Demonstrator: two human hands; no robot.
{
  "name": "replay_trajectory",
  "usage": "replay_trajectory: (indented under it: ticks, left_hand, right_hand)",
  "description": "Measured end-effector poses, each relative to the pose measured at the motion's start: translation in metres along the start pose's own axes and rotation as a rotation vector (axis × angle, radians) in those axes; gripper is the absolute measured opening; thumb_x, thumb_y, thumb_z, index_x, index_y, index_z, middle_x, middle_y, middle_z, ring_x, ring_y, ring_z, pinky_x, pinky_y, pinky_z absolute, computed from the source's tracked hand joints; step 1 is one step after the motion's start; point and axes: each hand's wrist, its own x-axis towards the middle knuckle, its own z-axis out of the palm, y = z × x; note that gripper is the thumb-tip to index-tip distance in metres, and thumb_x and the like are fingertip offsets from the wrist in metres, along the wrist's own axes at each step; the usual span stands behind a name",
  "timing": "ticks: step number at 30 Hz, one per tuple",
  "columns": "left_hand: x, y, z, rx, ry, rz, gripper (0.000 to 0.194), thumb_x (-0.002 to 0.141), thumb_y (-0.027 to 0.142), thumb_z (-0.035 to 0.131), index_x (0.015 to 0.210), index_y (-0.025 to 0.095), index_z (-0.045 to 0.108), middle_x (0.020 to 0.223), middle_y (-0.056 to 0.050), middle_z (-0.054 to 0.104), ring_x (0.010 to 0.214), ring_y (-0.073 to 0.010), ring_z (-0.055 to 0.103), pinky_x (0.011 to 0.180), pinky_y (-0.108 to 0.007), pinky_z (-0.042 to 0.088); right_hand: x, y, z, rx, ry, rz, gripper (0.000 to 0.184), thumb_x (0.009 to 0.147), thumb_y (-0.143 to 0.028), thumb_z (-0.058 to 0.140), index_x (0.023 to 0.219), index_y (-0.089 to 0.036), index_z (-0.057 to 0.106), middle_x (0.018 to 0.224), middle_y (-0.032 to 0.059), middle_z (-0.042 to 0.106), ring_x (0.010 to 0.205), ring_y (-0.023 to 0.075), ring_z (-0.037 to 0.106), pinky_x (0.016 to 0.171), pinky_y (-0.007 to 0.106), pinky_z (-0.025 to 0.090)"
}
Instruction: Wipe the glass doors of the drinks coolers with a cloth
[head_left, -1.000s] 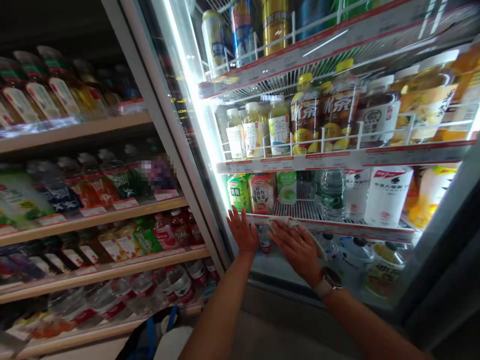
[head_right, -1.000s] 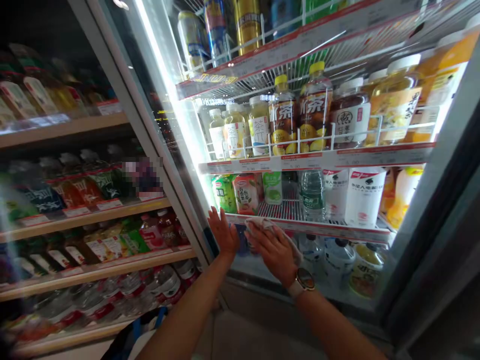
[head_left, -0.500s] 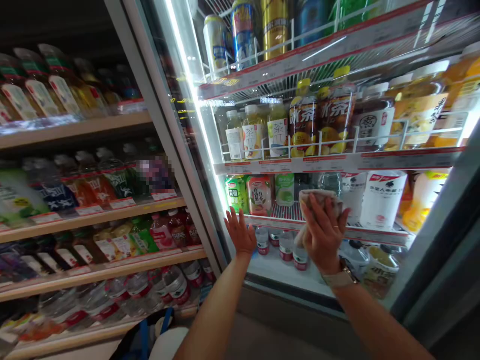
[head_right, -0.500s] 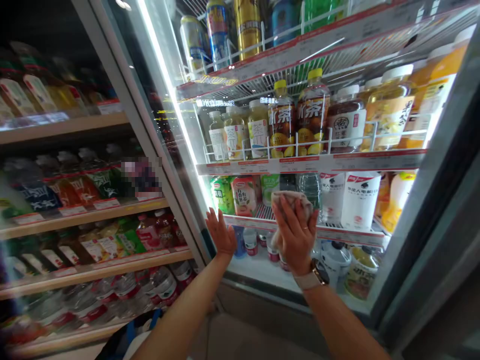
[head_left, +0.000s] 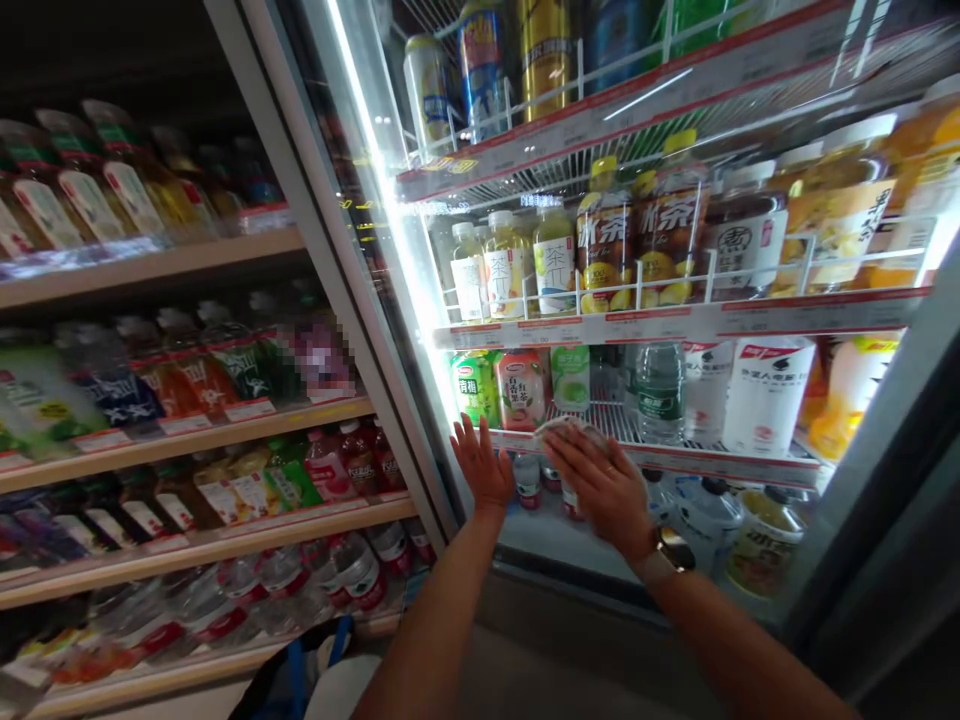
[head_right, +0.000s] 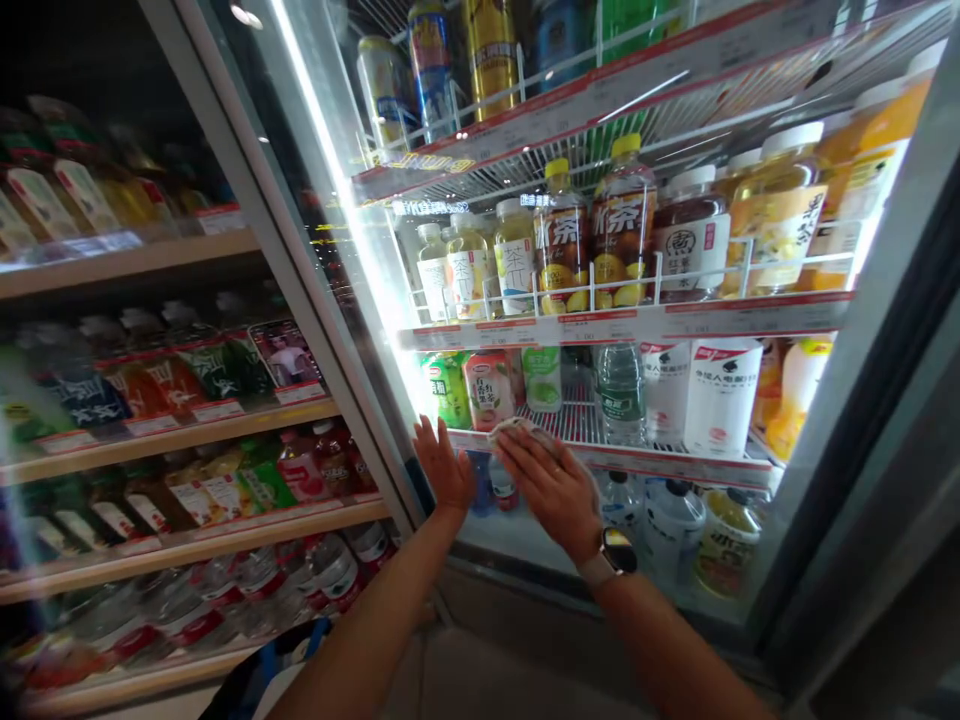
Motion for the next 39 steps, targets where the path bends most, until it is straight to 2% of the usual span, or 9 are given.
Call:
replay_trajectory:
  ticks: [3, 5, 9, 13, 17, 21, 26, 34, 39]
  left_hand:
    - [-0.002, 0.000, 0.001, -0.014, -0.005, -0.018, 0.061, 0.098, 0.040, 0.029, 0.154, 0.018, 0.018, 0.161, -0.014, 0.017, 0.150, -0.0263, 0.007, 0.120, -0.054, 0.011]
    - [-0.002, 0.000, 0.001, -0.008, -0.016, -0.031, 0.061, 0.098, 0.041, 0.027, 0.154, 0.017, 0.019, 0.161, -0.015, 0.017, 0.150, -0.0263, 0.008, 0.120, -0.054, 0.012]
    - [0.001, 0.002, -0.001, 0.011, -0.007, -0.009, 0.061, 0.099, 0.040, 0.027, 0.154, 0.018, 0.016, 0.162, -0.014, 0.014, 0.150, -0.0255, 0.006, 0.120, -0.053, 0.012]
    - [0.002, 0.002, -0.002, 0.027, 0.007, 0.034, 0.060, 0.098, 0.034, 0.029, 0.155, 0.020, 0.013, 0.163, -0.013, 0.010, 0.150, -0.0266, 0.004, 0.120, -0.054, 0.013]
    - [0.001, 0.001, -0.001, 0.025, 0.000, 0.019, 0.060, 0.099, 0.036, 0.028, 0.155, 0.020, 0.014, 0.163, -0.014, 0.011, 0.150, -0.0267, 0.005, 0.120, -0.054, 0.013]
    - [0.002, 0.003, -0.002, 0.010, -0.003, 0.011, 0.061, 0.099, 0.037, 0.029, 0.155, 0.019, 0.014, 0.163, -0.013, 0.011, 0.150, -0.0259, 0.004, 0.121, -0.053, 0.011]
    - [0.005, 0.006, -0.004, 0.012, 0.017, 0.048, 0.060, 0.099, 0.033, 0.028, 0.155, 0.019, 0.011, 0.163, -0.010, 0.005, 0.150, -0.0262, 0.003, 0.121, -0.052, 0.009]
    - [0.003, 0.003, -0.002, -0.007, 0.030, 0.042, 0.060, 0.098, 0.033, 0.032, 0.155, 0.021, 0.015, 0.162, -0.012, 0.010, 0.150, -0.0284, 0.007, 0.121, -0.053, 0.011]
    - [0.004, 0.004, -0.003, -0.003, 0.035, 0.057, 0.060, 0.099, 0.032, 0.031, 0.155, 0.020, 0.014, 0.163, -0.011, 0.007, 0.150, -0.0270, 0.005, 0.121, -0.051, 0.010]
  right_hand:
    - [0.015, 0.014, -0.011, -0.069, 0.167, 0.203, 0.059, 0.092, -0.006, 0.039, 0.147, -0.027, 0.039, 0.138, 0.0027, 0.058, 0.139, 0.0208, 0.041, 0.123, 0.048, 0.015]
    - [0.015, 0.013, -0.010, -0.064, 0.218, 0.255, 0.059, 0.093, -0.008, 0.039, 0.148, -0.029, 0.038, 0.138, 0.0034, 0.058, 0.137, 0.0229, 0.044, 0.121, 0.049, 0.019]
    - [-0.006, -0.012, 0.011, 0.078, 0.052, 0.075, 0.056, 0.094, -0.005, 0.038, 0.147, -0.026, 0.040, 0.133, 0.0028, 0.062, 0.122, 0.0158, 0.059, 0.119, 0.038, 0.028]
    - [-0.031, -0.034, 0.031, 0.160, -0.089, -0.143, 0.053, 0.096, -0.005, 0.035, 0.145, -0.025, 0.043, 0.135, 0.0013, 0.061, 0.116, 0.0118, 0.061, 0.112, 0.033, 0.038]
    - [-0.025, -0.025, 0.025, 0.119, -0.099, -0.196, 0.048, 0.096, -0.007, 0.038, 0.141, -0.022, 0.047, 0.138, -0.0007, 0.059, 0.122, 0.0115, 0.057, 0.118, 0.032, 0.030]
    - [0.003, -0.001, 0.003, 0.039, 0.005, -0.014, 0.052, 0.094, -0.006, 0.039, 0.144, -0.023, 0.044, 0.138, 0.0018, 0.058, 0.135, 0.0144, 0.046, 0.123, 0.038, 0.017]
    - [0.016, 0.007, -0.003, -0.066, 0.242, 0.238, 0.059, 0.092, -0.008, 0.042, 0.148, -0.027, 0.037, 0.141, 0.0049, 0.055, 0.139, 0.0210, 0.041, 0.120, 0.045, 0.024]
    - [-0.038, -0.032, 0.031, 0.058, -0.058, -0.111, 0.045, 0.095, -0.007, 0.042, 0.133, -0.027, 0.056, 0.138, -0.0023, 0.059, 0.124, 0.0114, 0.055, 0.118, 0.033, 0.027]
    - [-0.032, -0.021, 0.022, 0.049, -0.097, -0.194, 0.041, 0.096, -0.007, 0.040, 0.132, -0.021, 0.057, 0.139, -0.0012, 0.058, 0.128, 0.0120, 0.053, 0.123, 0.035, 0.018]
